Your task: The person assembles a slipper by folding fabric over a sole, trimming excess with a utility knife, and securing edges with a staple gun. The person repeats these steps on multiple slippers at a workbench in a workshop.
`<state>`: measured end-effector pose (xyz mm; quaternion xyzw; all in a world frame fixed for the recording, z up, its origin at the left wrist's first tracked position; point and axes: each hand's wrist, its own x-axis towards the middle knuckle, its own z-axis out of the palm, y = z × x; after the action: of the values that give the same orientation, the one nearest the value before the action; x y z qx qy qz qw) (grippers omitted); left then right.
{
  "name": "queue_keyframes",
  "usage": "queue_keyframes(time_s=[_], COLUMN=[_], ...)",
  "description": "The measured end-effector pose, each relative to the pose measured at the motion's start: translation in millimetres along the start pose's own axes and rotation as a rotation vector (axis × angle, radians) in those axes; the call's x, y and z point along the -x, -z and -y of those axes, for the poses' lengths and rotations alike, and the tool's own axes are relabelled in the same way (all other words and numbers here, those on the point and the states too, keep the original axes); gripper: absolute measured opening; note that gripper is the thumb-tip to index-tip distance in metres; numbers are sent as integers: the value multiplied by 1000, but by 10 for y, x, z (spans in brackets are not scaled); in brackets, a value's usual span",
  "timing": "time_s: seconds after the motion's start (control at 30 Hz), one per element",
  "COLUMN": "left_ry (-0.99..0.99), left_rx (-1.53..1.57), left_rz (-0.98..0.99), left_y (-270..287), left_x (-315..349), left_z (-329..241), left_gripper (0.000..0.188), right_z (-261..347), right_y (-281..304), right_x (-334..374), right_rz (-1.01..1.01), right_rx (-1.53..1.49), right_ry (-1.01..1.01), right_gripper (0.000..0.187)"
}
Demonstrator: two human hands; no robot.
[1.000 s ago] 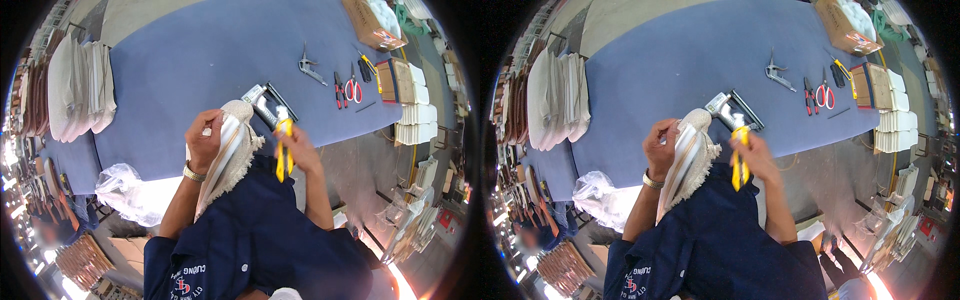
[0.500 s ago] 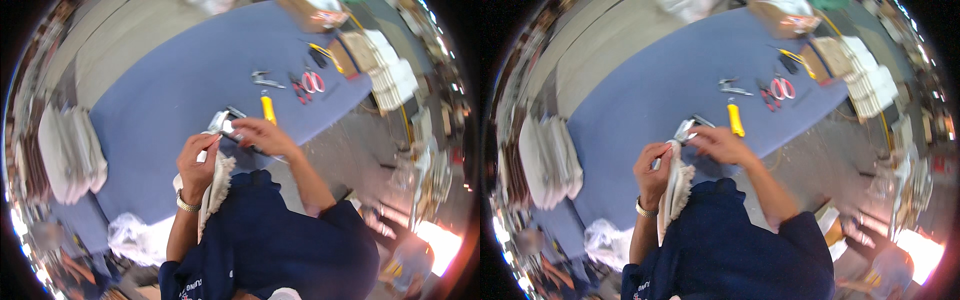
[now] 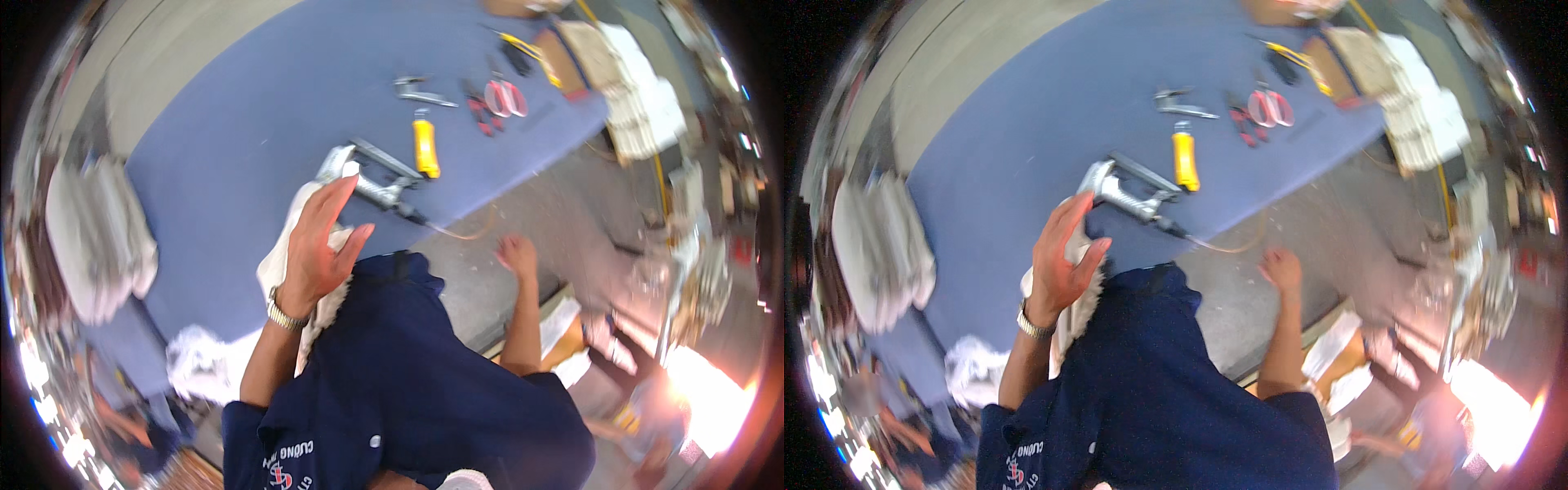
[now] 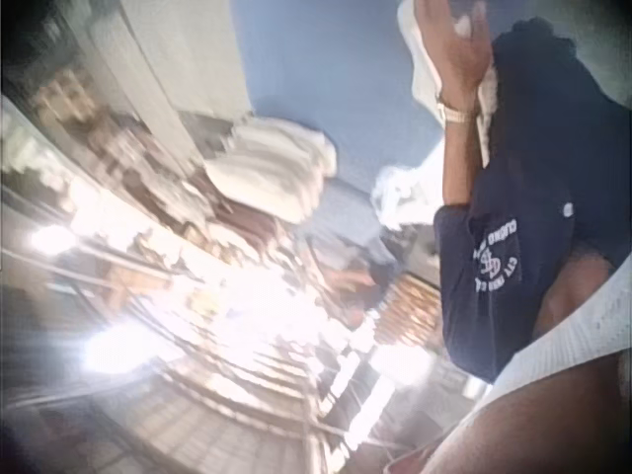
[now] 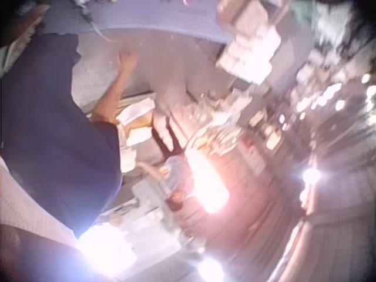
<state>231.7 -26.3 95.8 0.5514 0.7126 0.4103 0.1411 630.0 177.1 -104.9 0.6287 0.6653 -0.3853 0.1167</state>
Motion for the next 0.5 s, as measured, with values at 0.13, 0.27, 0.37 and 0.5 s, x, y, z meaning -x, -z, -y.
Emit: queue_keyframes(time_s=[0.13,0.27,0.37,0.5], left_ry=[149,305,381,395], left_rx=[-142,-209,-174,-188], left_rz=[4,161,191,213], left_y=[307,299,100,-4], left_x=[332,679,720,603], left_z=[351,456,557,600], left_gripper=[85,105,110,102], right_z=[-968,-648,-681,574], right_y=[-210,-67,192,248], right_x=[-354,-808,-1226,-745], right_rz=[133,-310,-591,-587], right_rx=[-124,-562,-93,-282], right_ry=[-214,-105,174,424], right_gripper=[19,41,53,40])
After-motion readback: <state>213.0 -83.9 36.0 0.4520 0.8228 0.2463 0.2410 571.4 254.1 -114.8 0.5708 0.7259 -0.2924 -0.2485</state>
